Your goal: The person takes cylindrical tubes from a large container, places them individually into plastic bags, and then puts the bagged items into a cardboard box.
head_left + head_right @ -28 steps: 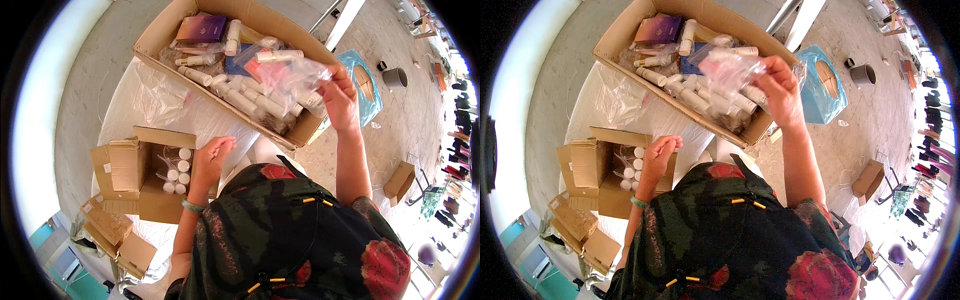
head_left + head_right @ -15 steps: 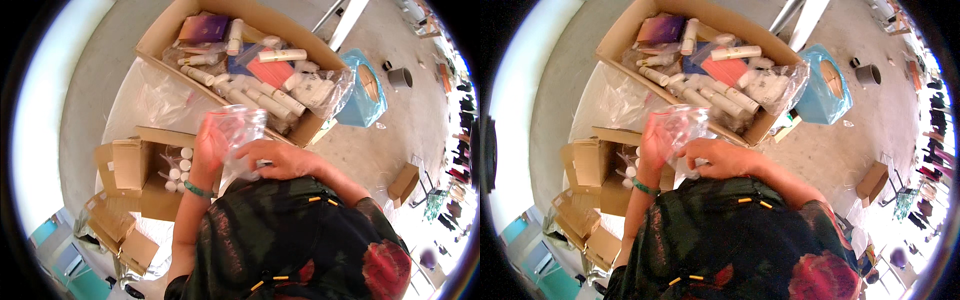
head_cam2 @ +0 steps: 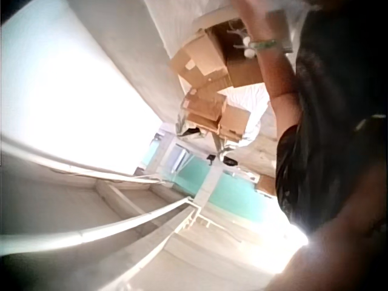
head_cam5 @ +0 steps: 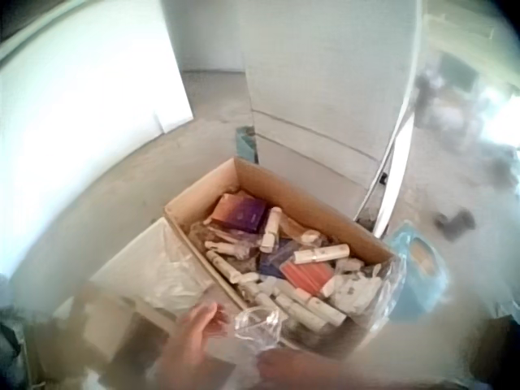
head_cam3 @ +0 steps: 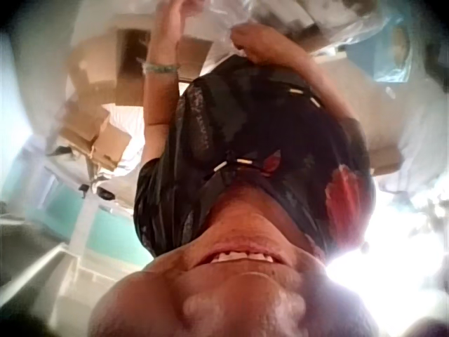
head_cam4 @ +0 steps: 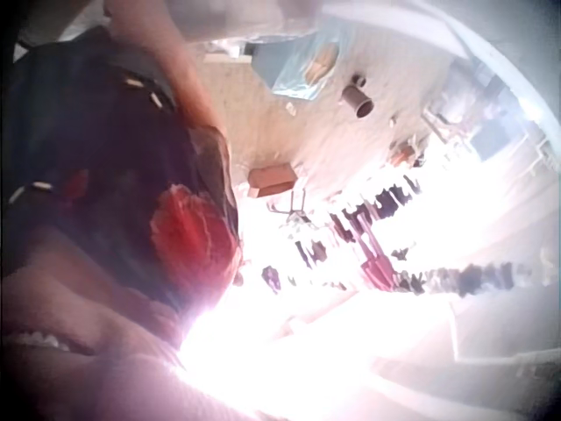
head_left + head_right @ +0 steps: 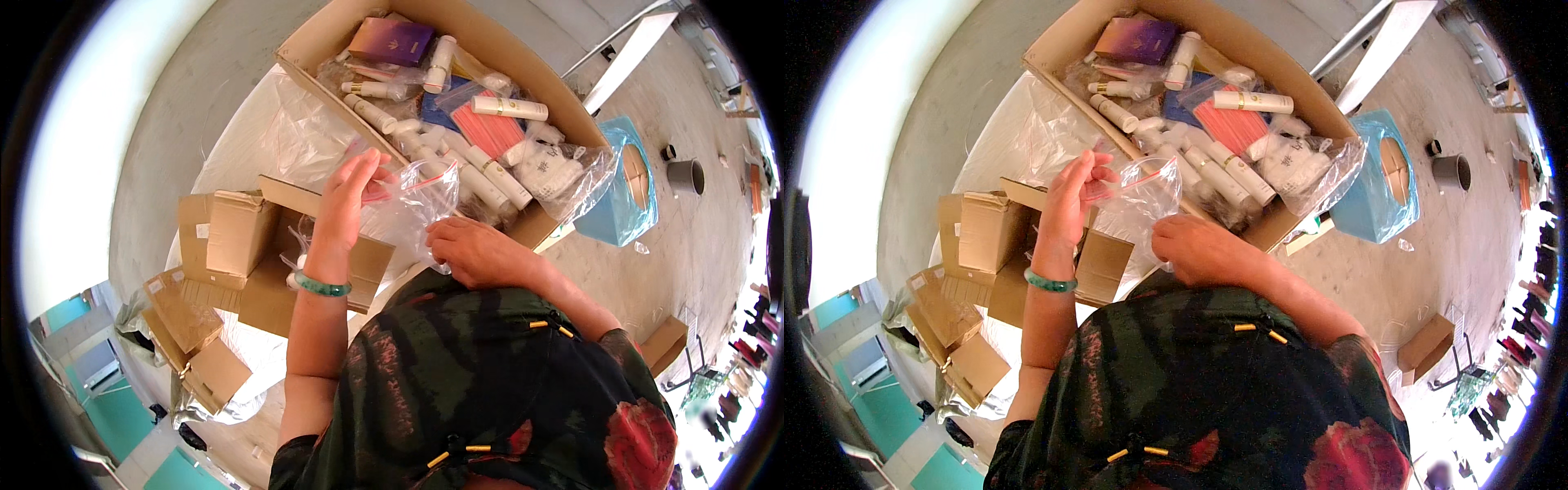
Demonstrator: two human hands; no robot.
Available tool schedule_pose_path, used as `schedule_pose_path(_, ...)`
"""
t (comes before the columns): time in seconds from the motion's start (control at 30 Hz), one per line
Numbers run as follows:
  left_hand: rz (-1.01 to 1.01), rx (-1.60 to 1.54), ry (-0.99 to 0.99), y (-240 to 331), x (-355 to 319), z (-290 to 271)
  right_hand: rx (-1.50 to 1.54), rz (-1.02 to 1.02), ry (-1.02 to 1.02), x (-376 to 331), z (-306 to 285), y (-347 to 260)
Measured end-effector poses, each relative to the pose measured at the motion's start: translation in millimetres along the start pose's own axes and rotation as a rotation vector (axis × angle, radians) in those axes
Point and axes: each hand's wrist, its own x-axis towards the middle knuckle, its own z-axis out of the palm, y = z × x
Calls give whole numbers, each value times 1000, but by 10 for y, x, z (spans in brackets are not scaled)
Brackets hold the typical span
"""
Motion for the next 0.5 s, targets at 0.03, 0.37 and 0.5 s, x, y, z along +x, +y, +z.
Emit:
schedule_pose_path(0.03, -33, 50, -23, 69, 1, -19, -16, -20, 13, 12, -10, -2)
schedule_pose_path(0.37, 23, 349, -46, 24, -49, -109, -45, 42, 57, 33, -191, -94)
schedule_pose_path(0.5, 193, 534, 38, 80, -226, -25, 37, 154, 254, 97, -444, -359)
